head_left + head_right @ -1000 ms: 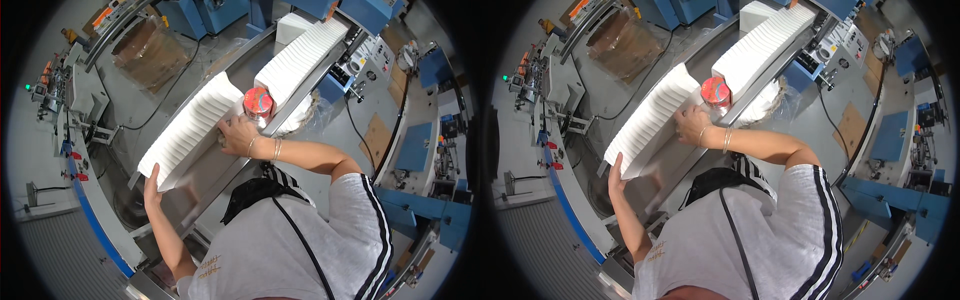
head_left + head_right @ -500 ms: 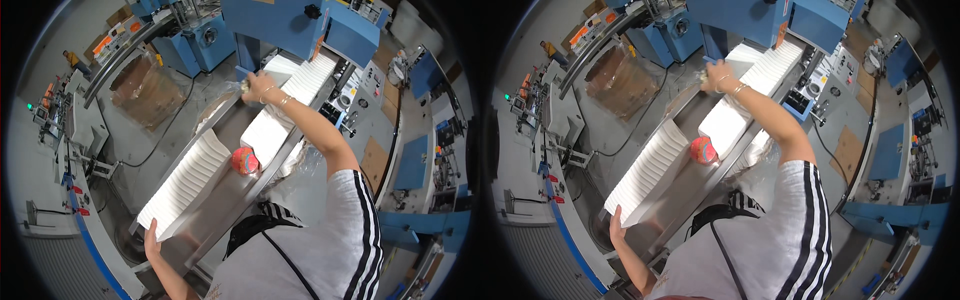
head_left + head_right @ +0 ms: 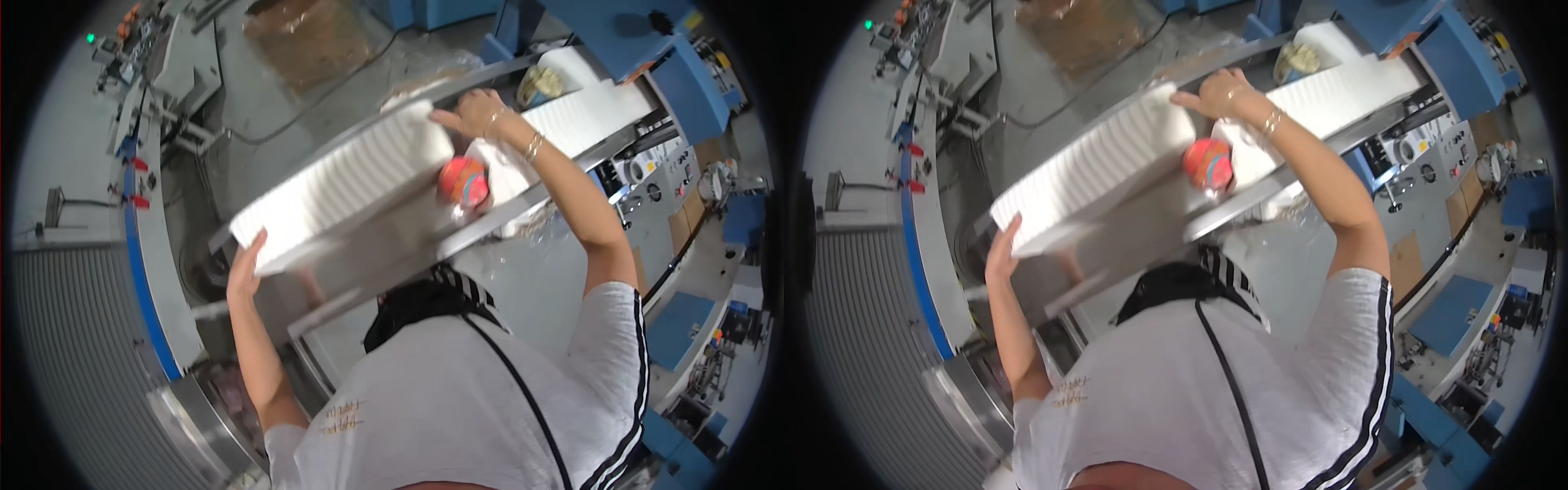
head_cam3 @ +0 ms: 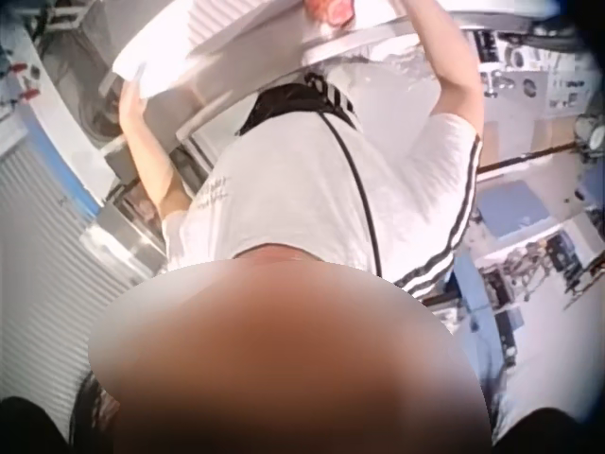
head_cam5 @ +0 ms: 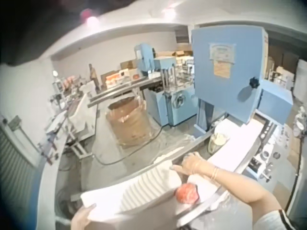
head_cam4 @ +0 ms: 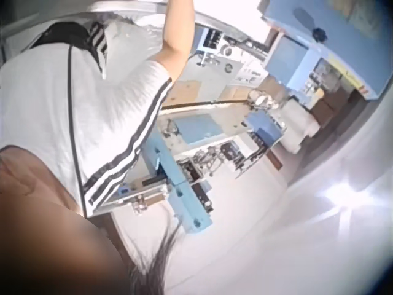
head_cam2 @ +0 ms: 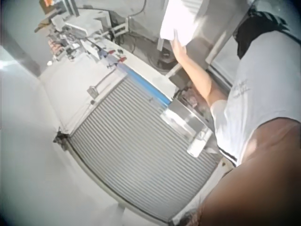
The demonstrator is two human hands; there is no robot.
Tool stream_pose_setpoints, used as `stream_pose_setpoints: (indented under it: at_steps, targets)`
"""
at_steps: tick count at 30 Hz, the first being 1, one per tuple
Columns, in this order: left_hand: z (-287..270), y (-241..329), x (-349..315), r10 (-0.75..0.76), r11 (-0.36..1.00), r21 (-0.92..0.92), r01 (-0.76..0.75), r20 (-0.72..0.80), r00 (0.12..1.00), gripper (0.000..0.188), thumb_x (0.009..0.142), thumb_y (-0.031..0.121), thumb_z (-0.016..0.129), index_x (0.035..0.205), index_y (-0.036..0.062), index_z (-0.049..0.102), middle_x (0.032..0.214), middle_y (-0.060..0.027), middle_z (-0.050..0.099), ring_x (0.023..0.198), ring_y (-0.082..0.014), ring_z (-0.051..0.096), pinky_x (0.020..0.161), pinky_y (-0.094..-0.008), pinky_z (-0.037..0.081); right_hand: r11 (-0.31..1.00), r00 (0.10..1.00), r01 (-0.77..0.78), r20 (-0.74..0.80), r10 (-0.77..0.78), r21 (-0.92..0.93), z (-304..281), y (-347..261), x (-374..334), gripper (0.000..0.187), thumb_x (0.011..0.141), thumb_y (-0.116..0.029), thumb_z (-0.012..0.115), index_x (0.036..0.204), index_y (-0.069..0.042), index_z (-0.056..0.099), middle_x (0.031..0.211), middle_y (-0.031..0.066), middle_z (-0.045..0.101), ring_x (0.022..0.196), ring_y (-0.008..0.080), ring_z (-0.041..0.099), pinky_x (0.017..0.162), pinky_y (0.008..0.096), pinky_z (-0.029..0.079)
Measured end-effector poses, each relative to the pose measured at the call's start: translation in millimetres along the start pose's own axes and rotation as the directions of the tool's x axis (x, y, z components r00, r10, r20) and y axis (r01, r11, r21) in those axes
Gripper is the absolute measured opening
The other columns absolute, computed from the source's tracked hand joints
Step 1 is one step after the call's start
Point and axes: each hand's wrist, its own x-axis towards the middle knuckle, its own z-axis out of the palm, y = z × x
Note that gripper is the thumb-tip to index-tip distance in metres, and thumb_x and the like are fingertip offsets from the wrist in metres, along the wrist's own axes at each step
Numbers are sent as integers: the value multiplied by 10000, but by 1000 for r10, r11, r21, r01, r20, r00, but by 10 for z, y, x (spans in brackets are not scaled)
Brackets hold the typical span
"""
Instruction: Loading stacks of paper sheets onto a conveyor belt and feeding them into a machine.
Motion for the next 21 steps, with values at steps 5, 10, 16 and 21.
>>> stream_pose_setpoints:
  at_steps: [5, 10, 16, 21]
  targets:
    - [68, 125, -52, -6, 999, 40, 7, -22, 1000, 729, 848, 273, 688, 1415, 35, 297, 1350, -72, 460, 1211, -202, 473, 968, -337, 415, 918, 997, 13, 63, -42, 397, 103, -595, 244, 1001, 806, -776, 333, 1338, 69, 402, 1362, 285, 412, 1303, 381, 368, 1109, 364, 245]
    - [-37, 172, -52, -105, 983, 152, 102, 10, 994, 768, 820, 379, 700, 1410, 64, 322, 1304, -72, 496, 1131, -204, 528, 841, -367, 489, 760, 1000, -27, 25, 14, 649, 427, -1065, 269, 1071, 759, -788, 425, 1359, 96, 349, 1401, 263, 380, 1318, 353, 362, 1082, 332, 286]
    - [-1012, 124, -154, -152, 977, 154, 149, 6, 988, 672, 894, 469, 571, 1372, 29, 402, 1294, -74, 524, 1128, -196, 541, 920, -359, 444, 720, 977, -104, 206, -55, 686, 396, -1732, -155, 1047, 726, -784, 505, 1280, 102, 453, 1293, 233, 502, 1200, 302, 487, 966, 368, 392]
    - [-1105, 199, -225, -191, 974, 131, 184, 42, 981, 649, 896, 416, 594, 1360, 3, 407, 1293, -87, 522, 1141, -206, 531, 951, -332, 426, 263, 967, -249, 256, 7, 932, 687, -1678, -326, 1108, 698, -796, 529, 1452, -38, 236, 1492, 172, 244, 1390, 318, 197, 1102, 471, 178]
